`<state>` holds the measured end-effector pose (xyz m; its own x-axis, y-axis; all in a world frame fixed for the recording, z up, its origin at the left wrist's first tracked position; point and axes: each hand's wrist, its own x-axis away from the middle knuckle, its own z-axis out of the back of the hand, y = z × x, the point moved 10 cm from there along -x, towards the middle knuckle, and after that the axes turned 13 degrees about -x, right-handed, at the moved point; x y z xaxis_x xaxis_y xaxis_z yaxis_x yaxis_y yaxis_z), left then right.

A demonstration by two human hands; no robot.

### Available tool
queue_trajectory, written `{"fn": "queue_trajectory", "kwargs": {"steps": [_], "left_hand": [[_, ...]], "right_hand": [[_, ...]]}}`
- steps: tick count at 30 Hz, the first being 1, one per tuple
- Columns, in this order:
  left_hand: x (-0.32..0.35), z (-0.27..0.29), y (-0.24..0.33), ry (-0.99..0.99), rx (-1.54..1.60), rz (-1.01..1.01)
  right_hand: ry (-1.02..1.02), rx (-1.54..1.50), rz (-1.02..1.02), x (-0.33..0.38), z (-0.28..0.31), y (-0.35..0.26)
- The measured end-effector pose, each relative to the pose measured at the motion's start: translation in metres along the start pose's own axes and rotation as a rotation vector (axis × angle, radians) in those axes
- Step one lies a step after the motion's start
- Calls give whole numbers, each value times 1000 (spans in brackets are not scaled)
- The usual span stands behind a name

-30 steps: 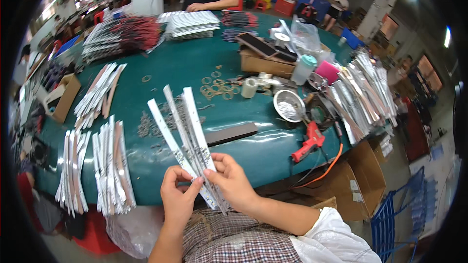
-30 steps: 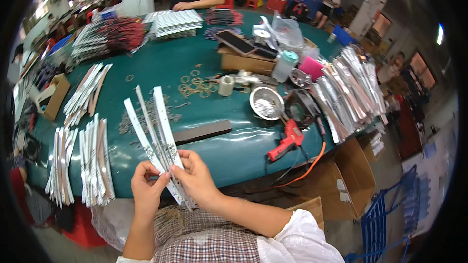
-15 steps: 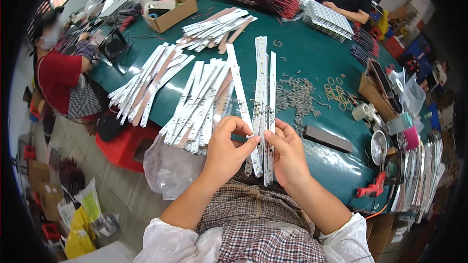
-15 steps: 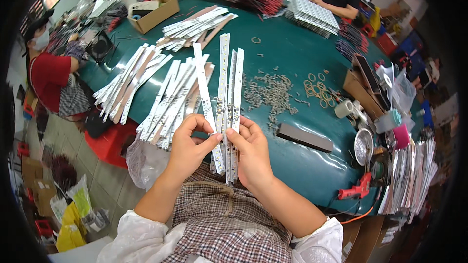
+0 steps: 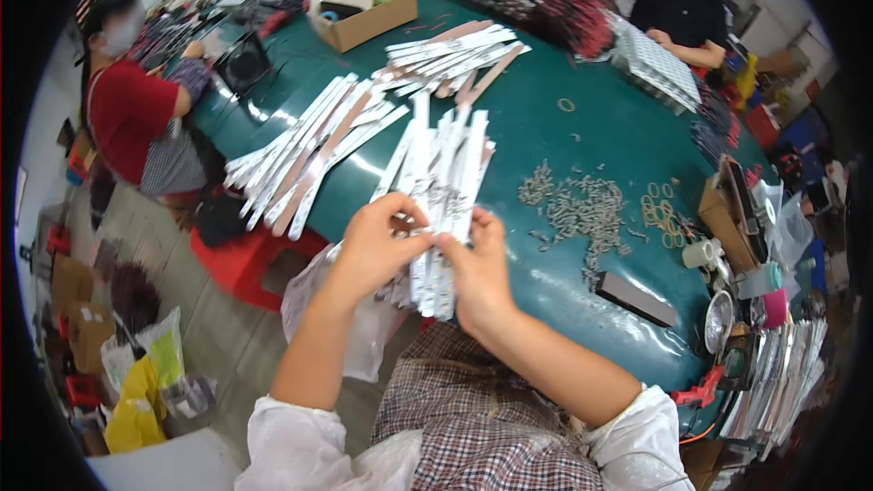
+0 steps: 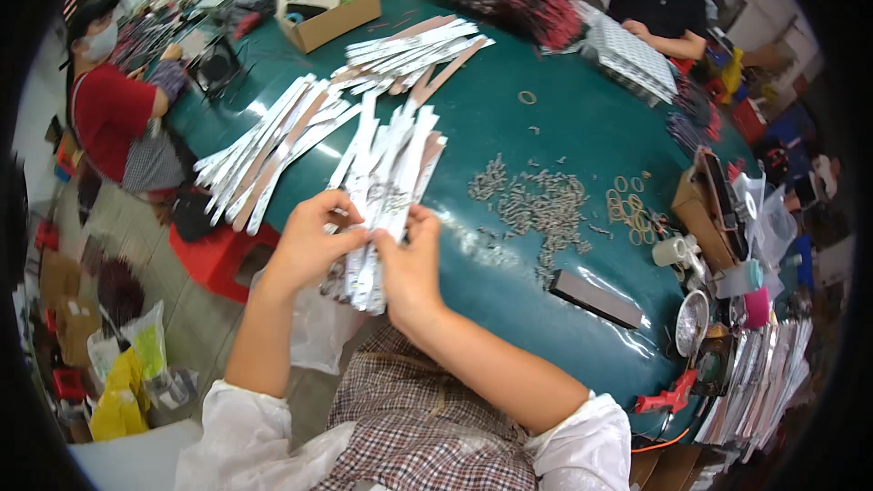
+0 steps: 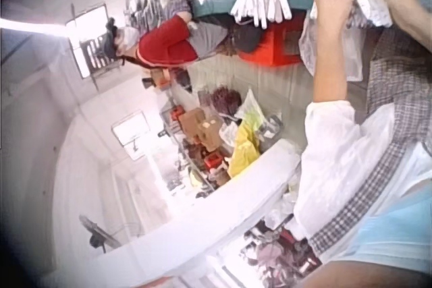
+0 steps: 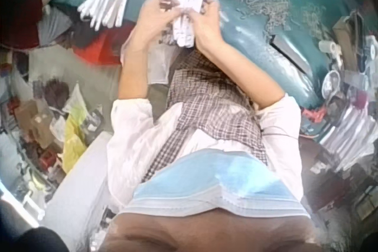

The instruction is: The person solders LED light strips using a soldering gun, gathers the strips into a bundle, and wraps tape around the bundle.

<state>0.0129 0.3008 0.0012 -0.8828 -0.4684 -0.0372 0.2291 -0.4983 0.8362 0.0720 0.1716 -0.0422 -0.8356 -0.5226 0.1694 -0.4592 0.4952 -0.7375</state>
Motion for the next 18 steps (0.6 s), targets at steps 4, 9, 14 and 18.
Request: {"fn": "queue_trajectory", "kwargs": {"steps": [4, 9, 14, 18], "left_hand": [[-9, 20, -10, 11, -197, -83], [-14, 17, -8, 17, -298, -101], [-13, 19, -11, 61, -366, -130], [-7, 24, -16, 63, -388, -47]], "right_hand": [[12, 512, 94, -5, -8, 8], [-64, 744, 49, 4, -7, -4], [-282, 928, 233, 5, -24, -14], [-394, 1272, 554, 10, -39, -29]]}}
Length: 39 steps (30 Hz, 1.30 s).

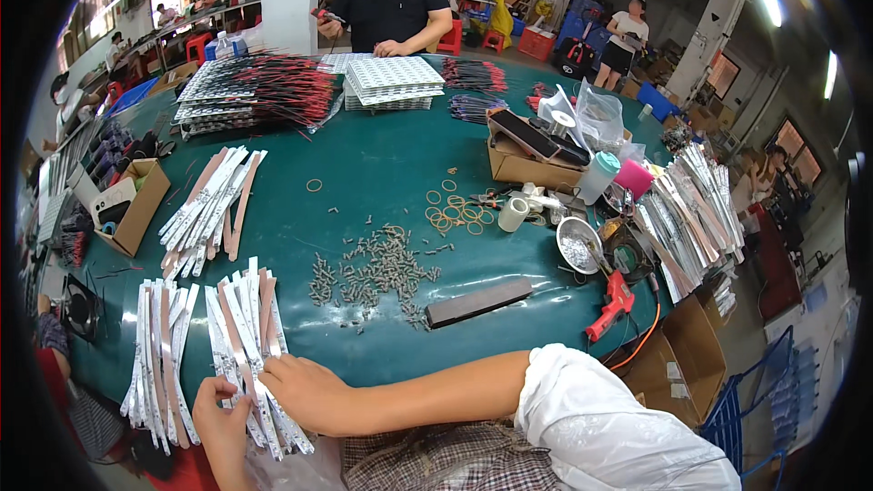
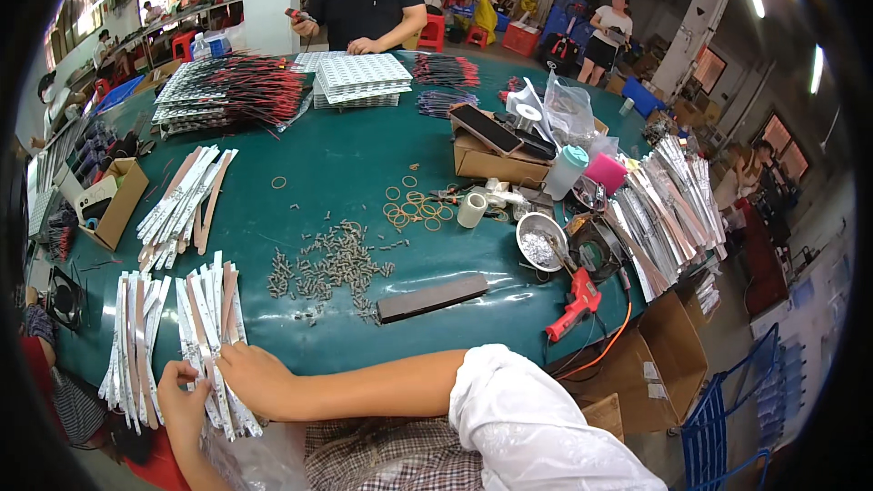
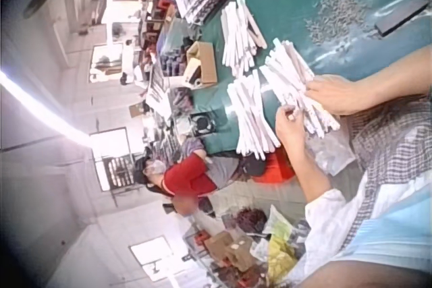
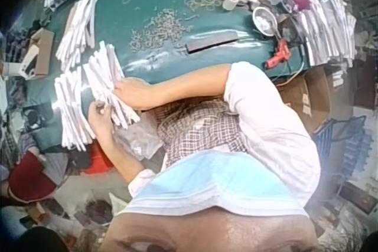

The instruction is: The person solders LED light strips using a soldering gun, gathers the strips into a bundle, and wraps tape around the bundle.

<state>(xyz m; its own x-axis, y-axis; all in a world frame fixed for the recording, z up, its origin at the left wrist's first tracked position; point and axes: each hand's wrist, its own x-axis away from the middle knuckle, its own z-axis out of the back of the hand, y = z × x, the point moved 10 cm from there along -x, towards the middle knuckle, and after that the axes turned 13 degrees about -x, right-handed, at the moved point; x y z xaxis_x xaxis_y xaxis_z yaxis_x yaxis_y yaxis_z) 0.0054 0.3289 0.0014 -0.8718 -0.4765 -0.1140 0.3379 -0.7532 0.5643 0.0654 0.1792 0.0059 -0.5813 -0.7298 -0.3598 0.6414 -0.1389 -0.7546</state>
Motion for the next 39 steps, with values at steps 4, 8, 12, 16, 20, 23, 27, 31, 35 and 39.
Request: {"fn": "queue_trajectory", "kwargs": {"steps": [4, 8, 12, 16, 20, 23, 27, 31, 35, 39], "left_hand": [[3, 5, 0, 10, -69, 35], [5, 3, -8, 54, -74, -42], [10, 14, -8, 138, -19, -202], [12, 18, -12, 90, -83, -99], [8, 27, -8, 95, -80, -109], [6, 36, -18, 137, -98, -65], [8, 44, -46, 169, -123, 81], [10, 43, -52, 169, -193, 86], [9, 44, -53, 150, -163, 103], [0, 80, -60, 321, -406, 98]], "right_hand": [[-37, 209, 331, -1, 6, -24], [-187, 278, 483, 0, -6, -23], [-256, 306, 479, 0, -9, -23], [-357, 344, 452, -2, -13, -31], [-390, 376, 533, -5, -15, -42], [-426, 451, 548, -9, -20, -40], [-456, 502, 567, -13, -25, -38], [-508, 511, 580, -17, -27, -39], [-556, 498, 564, -21, -27, -42], [-650, 510, 468, -27, -19, -41]]}}
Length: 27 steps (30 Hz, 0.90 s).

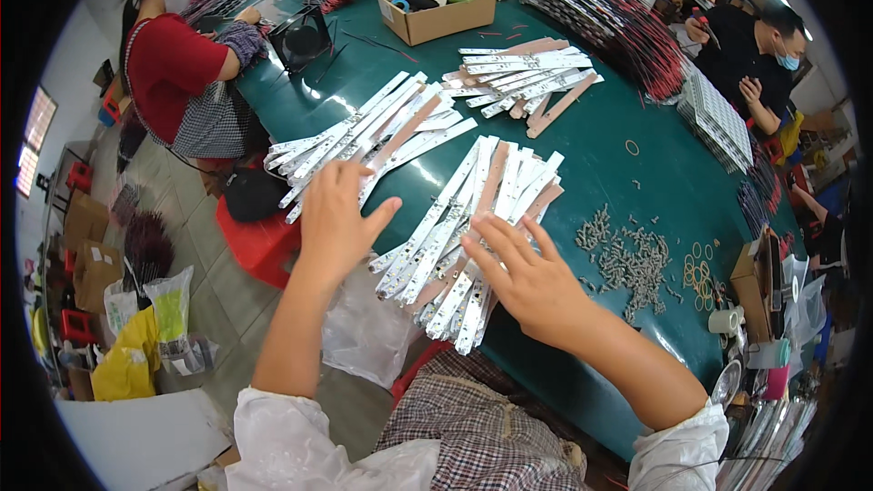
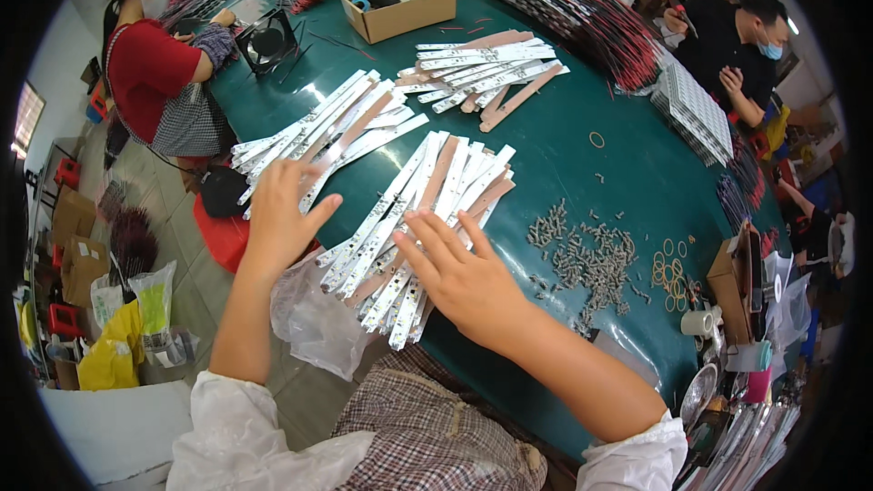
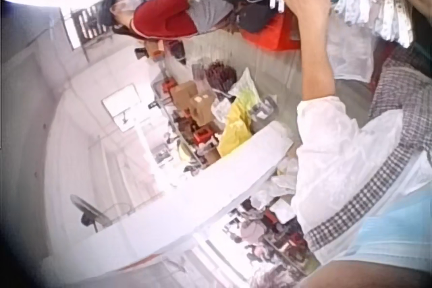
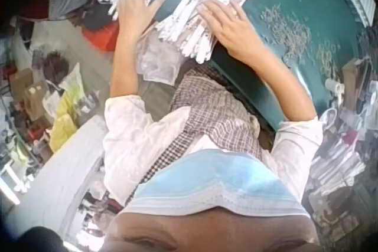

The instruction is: The person solders LED light strips using a soldering gun, gathers the strips into a bundle, and wraps tape around the bundle.

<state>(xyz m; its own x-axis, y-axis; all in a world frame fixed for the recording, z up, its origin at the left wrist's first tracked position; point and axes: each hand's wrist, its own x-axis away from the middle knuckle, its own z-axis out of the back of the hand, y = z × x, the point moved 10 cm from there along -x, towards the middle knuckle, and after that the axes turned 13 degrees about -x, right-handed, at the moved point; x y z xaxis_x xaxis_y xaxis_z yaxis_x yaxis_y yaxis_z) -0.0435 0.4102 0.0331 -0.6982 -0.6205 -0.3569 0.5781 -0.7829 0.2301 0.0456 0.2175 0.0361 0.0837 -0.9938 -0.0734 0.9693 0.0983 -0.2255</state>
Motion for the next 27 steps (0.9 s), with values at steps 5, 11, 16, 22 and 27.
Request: {"fn": "queue_trajectory", "kwargs": {"steps": [5, 11, 16, 22, 27], "left_hand": [[-58, -4, -54, 30, -463, 83], [-107, -56, -131, -401, -214, 253], [-105, -48, -144, -350, -271, 294], [-101, -54, -145, -412, -239, 152], [-86, -50, -135, -457, -146, 17]], "right_hand": [[75, -30, -14, -15, 35, 13], [304, -23, 204, -96, 38, 0], [344, 197, 282, -186, -16, -16], [372, 218, 174, -246, -56, -3], [250, 161, 189, -252, -57, 0]]}}
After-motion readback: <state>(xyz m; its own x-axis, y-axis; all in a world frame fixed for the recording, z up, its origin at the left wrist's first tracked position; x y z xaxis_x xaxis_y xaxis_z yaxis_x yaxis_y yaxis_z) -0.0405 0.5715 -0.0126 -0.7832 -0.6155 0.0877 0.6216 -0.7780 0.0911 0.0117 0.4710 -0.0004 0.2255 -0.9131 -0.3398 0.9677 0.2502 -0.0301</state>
